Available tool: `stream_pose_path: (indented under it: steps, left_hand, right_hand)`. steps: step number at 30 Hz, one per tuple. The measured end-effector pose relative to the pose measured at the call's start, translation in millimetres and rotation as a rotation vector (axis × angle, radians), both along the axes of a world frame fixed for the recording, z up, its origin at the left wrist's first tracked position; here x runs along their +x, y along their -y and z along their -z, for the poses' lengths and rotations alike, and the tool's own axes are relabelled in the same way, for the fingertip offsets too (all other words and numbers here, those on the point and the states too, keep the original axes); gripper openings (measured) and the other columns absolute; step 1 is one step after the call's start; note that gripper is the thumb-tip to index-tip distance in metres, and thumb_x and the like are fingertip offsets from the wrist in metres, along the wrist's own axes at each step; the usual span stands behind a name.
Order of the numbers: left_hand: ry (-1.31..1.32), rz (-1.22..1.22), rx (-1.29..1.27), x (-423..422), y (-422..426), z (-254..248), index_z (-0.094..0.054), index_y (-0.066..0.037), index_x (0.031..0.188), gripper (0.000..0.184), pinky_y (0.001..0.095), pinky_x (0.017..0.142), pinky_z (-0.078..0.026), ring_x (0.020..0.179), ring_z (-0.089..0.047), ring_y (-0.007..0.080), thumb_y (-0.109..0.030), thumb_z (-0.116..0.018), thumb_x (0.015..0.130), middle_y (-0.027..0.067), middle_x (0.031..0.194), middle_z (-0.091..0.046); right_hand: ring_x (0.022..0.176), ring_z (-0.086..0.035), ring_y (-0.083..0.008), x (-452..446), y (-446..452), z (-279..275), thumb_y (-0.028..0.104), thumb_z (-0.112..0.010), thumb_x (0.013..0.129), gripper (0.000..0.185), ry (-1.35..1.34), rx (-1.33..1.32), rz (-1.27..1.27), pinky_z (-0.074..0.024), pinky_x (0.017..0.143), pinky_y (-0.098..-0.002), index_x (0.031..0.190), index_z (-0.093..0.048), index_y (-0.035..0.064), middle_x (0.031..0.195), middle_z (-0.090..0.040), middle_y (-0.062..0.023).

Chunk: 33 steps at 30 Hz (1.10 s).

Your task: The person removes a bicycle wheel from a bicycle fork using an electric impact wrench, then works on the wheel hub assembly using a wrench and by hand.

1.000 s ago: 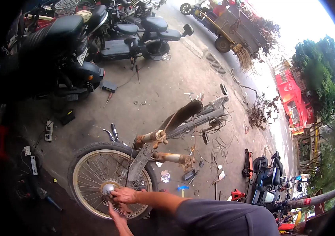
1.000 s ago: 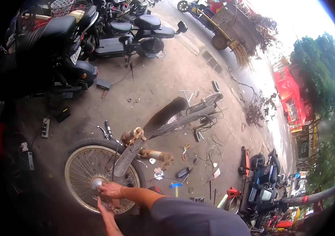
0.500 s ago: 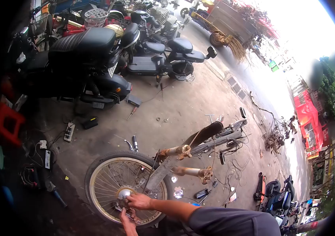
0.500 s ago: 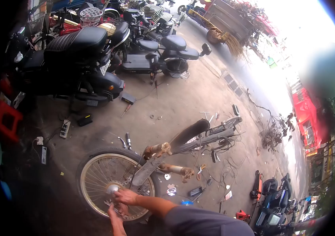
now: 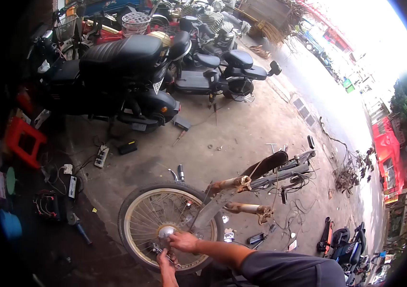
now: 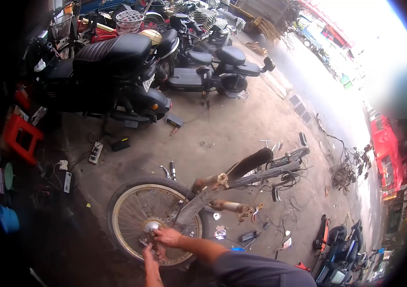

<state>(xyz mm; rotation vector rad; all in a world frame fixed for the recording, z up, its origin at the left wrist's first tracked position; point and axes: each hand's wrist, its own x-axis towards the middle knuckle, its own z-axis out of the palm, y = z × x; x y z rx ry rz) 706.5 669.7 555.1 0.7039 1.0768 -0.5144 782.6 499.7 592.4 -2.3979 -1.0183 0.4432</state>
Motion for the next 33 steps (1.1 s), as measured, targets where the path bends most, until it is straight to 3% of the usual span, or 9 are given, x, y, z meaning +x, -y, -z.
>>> stream_pose_path:
  steps: [1,5,12,16,20,24,26,29,33]
  left_hand:
    - [0.046,0.025,0.026,-4,-1,4,-0.050,-0.008,0.084,0.026,0.0331,0.035,-0.031,0.043,-0.042,0.0161,-0.031,-0.052,0.097,0.0032,0.061,-0.048]
    - [0.056,0.055,0.073,-15,1,24,-0.049,-0.008,0.082,0.028,0.0330,0.034,-0.031,0.041,-0.041,0.0152,-0.031,-0.049,0.099,0.0028,0.058,-0.046]
    - [-0.021,0.189,0.224,18,12,-26,-0.050,-0.008,0.080,0.037,0.0335,0.033,-0.030,0.039,-0.040,0.0154,-0.038,-0.045,0.101,0.0035,0.057,-0.048]
    - [0.026,0.021,0.016,9,5,-22,-0.054,-0.007,0.081,0.035,0.0324,0.035,-0.031,0.042,-0.043,0.0157,-0.036,-0.048,0.100,0.0054,0.062,-0.053]
    - [0.060,-0.010,0.049,0,6,1,-0.053,-0.008,0.080,0.032,0.0295,0.035,-0.031,0.043,-0.041,0.0133,-0.033,-0.049,0.099,0.0006,0.059,-0.045]
    - [-0.069,0.194,0.240,7,9,-2,-0.051,-0.011,0.084,0.036,0.0306,0.031,-0.029,0.038,-0.038,0.0128,-0.044,-0.047,0.100,0.0006,0.059,-0.044]
    - [-0.080,0.248,0.206,6,5,0,-0.053,-0.012,0.088,0.035,0.0297,0.033,-0.030,0.041,-0.040,0.0122,-0.044,-0.047,0.099,0.0004,0.063,-0.047]
    - [-0.083,0.142,0.136,21,16,-37,-0.054,-0.012,0.091,0.034,0.0282,0.036,-0.032,0.044,-0.042,0.0112,-0.044,-0.047,0.100,-0.0009,0.065,-0.048]
    - [-0.052,0.043,0.085,2,7,-5,-0.054,-0.013,0.090,0.032,0.0276,0.038,-0.032,0.046,-0.040,0.0104,-0.042,-0.046,0.101,-0.0021,0.064,-0.045]
  right_hand:
    - [0.103,-0.057,-0.0278,0,1,-1,0.019,-0.056,0.083,0.018,0.006,0.002,0.003,-0.0537,0.079,-0.0387,0.096,-0.066,0.0105,0.108,-0.054,-0.0097]
    - [0.102,-0.056,-0.0274,0,3,-2,0.018,-0.057,0.082,0.017,0.036,-0.025,-0.012,-0.0533,0.080,-0.0384,0.095,-0.065,0.0108,0.108,-0.053,-0.0094]
    - [0.099,-0.056,-0.0271,-3,1,7,0.017,-0.057,0.081,0.017,0.033,0.017,0.012,-0.0506,0.084,-0.0378,0.094,-0.065,0.0113,0.105,-0.053,-0.0087]
    - [0.100,-0.056,-0.0269,-5,0,17,0.018,-0.057,0.082,0.017,0.060,0.064,0.016,-0.0502,0.083,-0.0387,0.094,-0.066,0.0113,0.106,-0.053,-0.0087]
    - [0.099,-0.057,-0.0264,-5,0,23,0.021,-0.054,0.084,0.017,0.054,0.060,0.010,-0.0506,0.079,-0.0387,0.089,-0.067,0.0114,0.106,-0.054,-0.0089]
    - [0.095,-0.058,-0.0267,-7,2,20,0.022,-0.058,0.080,0.014,0.103,0.089,0.052,-0.0512,0.076,-0.0394,0.079,-0.067,0.0126,0.101,-0.056,-0.0085]
    - [0.099,-0.055,-0.0269,-3,4,13,0.023,-0.057,0.082,0.015,0.029,0.037,0.020,-0.0503,0.081,-0.0398,0.085,-0.067,0.0119,0.104,-0.052,-0.0090]
    - [0.098,-0.056,-0.0258,-4,4,15,0.024,-0.058,0.081,0.015,0.050,0.060,0.021,-0.0505,0.079,-0.0397,0.084,-0.067,0.0120,0.104,-0.052,-0.0089]
    - [0.097,-0.056,-0.0249,-7,1,17,0.023,-0.059,0.080,0.015,0.089,0.074,0.057,-0.0507,0.077,-0.0391,0.084,-0.068,0.0118,0.102,-0.052,-0.0087]
